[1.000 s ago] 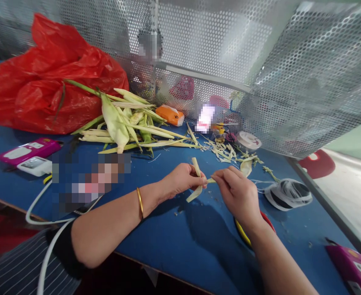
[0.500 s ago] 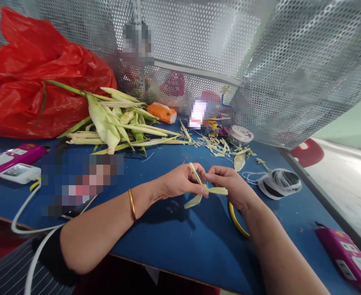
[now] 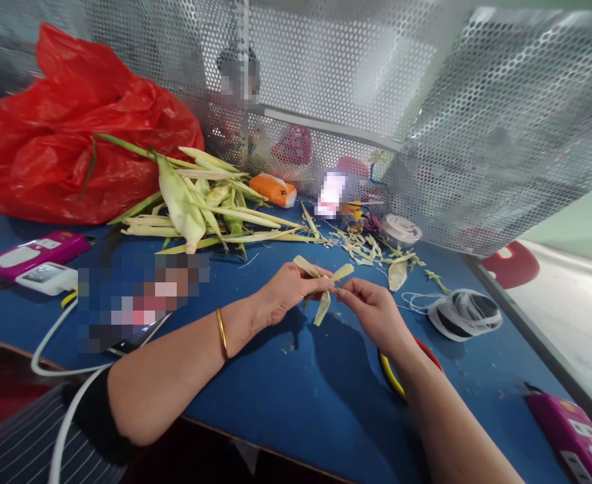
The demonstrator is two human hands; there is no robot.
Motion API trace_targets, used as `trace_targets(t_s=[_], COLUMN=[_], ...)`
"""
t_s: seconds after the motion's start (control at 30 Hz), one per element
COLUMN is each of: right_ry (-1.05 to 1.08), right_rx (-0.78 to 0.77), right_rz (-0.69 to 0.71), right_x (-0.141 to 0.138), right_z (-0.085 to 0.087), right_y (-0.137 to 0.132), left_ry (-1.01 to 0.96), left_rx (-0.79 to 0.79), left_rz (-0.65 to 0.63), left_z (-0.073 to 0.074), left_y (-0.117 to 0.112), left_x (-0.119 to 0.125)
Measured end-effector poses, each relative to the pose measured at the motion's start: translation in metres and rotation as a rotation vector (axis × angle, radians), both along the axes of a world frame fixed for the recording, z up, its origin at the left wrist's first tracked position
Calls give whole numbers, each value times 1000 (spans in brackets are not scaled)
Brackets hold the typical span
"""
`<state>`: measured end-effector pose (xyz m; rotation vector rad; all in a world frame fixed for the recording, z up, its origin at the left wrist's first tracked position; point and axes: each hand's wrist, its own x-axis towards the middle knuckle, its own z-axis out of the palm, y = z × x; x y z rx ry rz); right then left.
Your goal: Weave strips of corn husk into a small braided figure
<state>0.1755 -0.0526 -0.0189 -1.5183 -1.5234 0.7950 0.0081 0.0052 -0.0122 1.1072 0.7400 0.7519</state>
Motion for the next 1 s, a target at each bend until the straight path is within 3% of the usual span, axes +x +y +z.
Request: trace_targets(t_s=[0.1,0.2,0.4,0.77,0.87,1.0], right_ry=[-66,-16,291,61,84,37], right_rx=[154,322,187,306,252,226], right_rz=[49,73,101,62,73,18], right_x=[-3,-8,-15,-24,-24,-22], right_z=[5,7,1,4,2,-3], right_y=[-4,-8,-6,-15,-14,-10], left_ry=[-6,-19,-7,143,238,619], left_rx=[-56,-55,7,182,358,897], left_rz=[66,41,-49,-58,-80,30], left_z=[-3,-3,-2,-7,-10,-12], left_y=[2,1,-3,0,3,3], left_x=[1,1,2,3,1,-6])
